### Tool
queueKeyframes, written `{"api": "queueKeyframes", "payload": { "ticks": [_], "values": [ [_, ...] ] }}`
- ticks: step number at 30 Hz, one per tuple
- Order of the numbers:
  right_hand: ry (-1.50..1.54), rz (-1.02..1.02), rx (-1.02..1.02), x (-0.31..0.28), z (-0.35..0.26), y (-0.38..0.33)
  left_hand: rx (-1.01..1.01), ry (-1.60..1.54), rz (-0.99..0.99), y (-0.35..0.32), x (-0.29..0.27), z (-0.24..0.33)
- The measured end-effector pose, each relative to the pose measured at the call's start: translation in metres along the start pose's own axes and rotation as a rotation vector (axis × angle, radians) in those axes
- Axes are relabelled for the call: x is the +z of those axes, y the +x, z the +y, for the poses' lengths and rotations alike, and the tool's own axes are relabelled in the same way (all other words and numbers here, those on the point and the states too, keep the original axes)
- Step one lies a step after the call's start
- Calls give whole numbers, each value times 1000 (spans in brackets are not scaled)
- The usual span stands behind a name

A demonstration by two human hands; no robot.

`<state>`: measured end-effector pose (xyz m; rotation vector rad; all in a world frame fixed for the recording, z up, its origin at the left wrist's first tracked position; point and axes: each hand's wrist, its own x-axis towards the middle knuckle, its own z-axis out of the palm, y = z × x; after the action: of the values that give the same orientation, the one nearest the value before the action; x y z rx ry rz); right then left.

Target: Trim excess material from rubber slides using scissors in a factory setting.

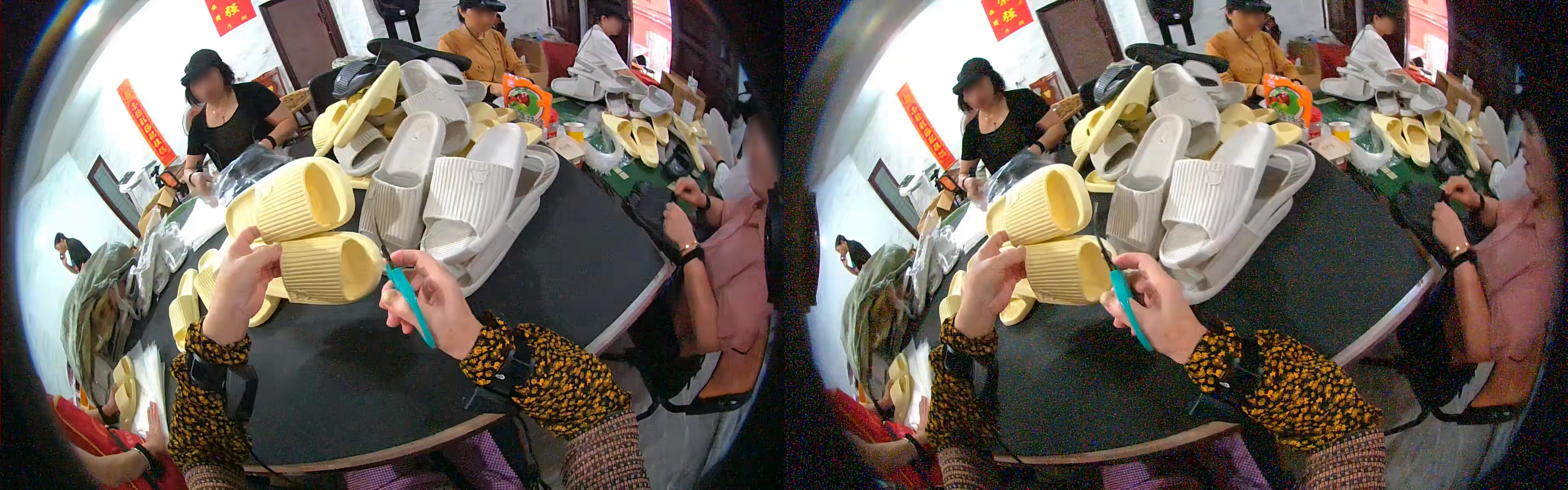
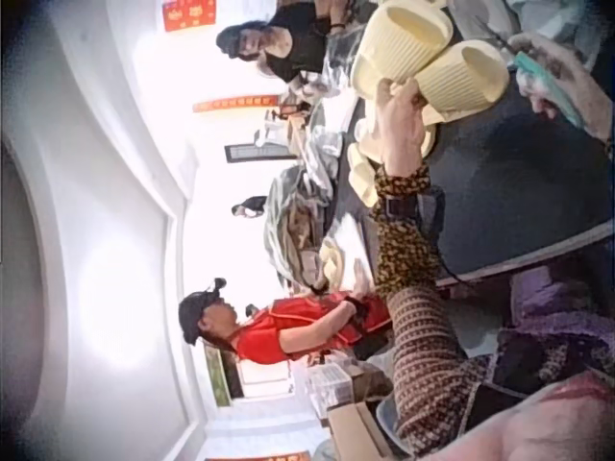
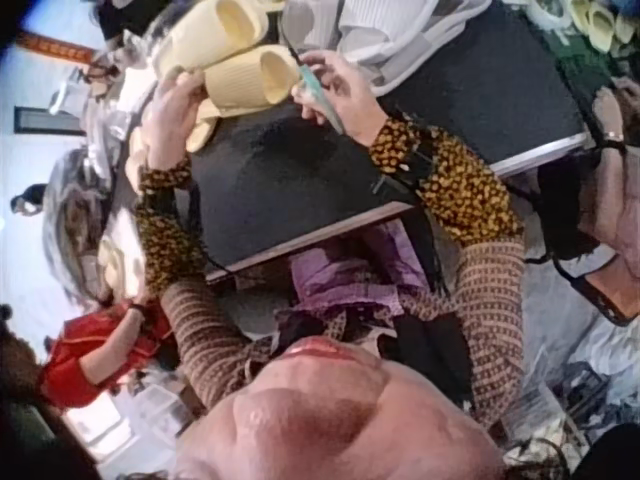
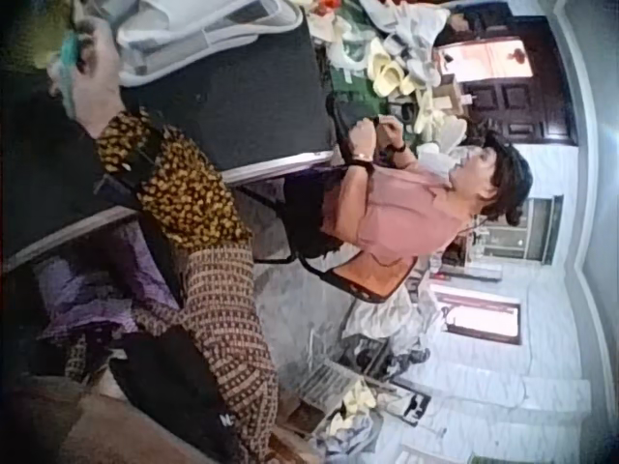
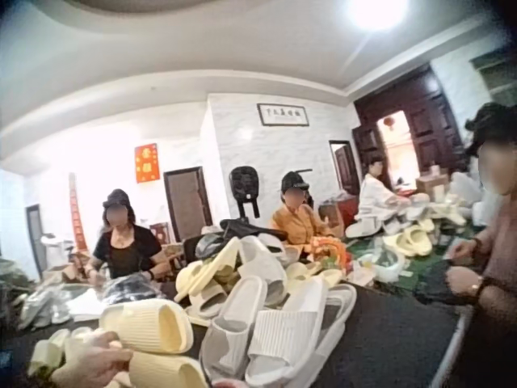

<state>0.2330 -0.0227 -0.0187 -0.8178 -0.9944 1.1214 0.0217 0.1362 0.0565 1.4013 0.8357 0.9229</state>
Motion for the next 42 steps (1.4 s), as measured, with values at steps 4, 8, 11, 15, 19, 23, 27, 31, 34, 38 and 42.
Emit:
{"api": "queueKeyframes", "payload": {
  "ticks": [4, 8, 11, 15, 19, 23, 27, 31, 34, 38, 42],
  "values": [
    [1, -48, -48, 2, 1, -1, 21, -30, -52, -3, 21, 1],
    [97, -101, -57, 2, 1, -4, 47, -86, -162, -4, 37, 7],
    [232, -157, -144, 6, 1, -7, 79, -118, -195, -4, 55, 15],
    [290, -169, -274, 3, -15, -13, 117, -165, -295, -2, 96, 30],
    [314, -51, -291, -2, -42, -25, 140, -147, -471, 6, 150, 39],
    [378, -33, -500, -8, -58, -27, 162, 44, -669, 9, 199, 31],
    [326, 88, -520, -17, -64, -24, 135, -60, -795, 15, 220, 22],
    [430, 39, -562, -21, -59, -16, 165, 17, -718, 22, 209, 12],
    [415, 56, -500, -21, -52, -11, 198, 6, -570, 18, 192, -2],
    [272, 123, -444, -15, -37, -7, 200, -89, -516, 7, 150, -17],
    [185, 147, -277, -15, -29, -5, 215, 116, -321, -5, 92, -26]
  ]
}}
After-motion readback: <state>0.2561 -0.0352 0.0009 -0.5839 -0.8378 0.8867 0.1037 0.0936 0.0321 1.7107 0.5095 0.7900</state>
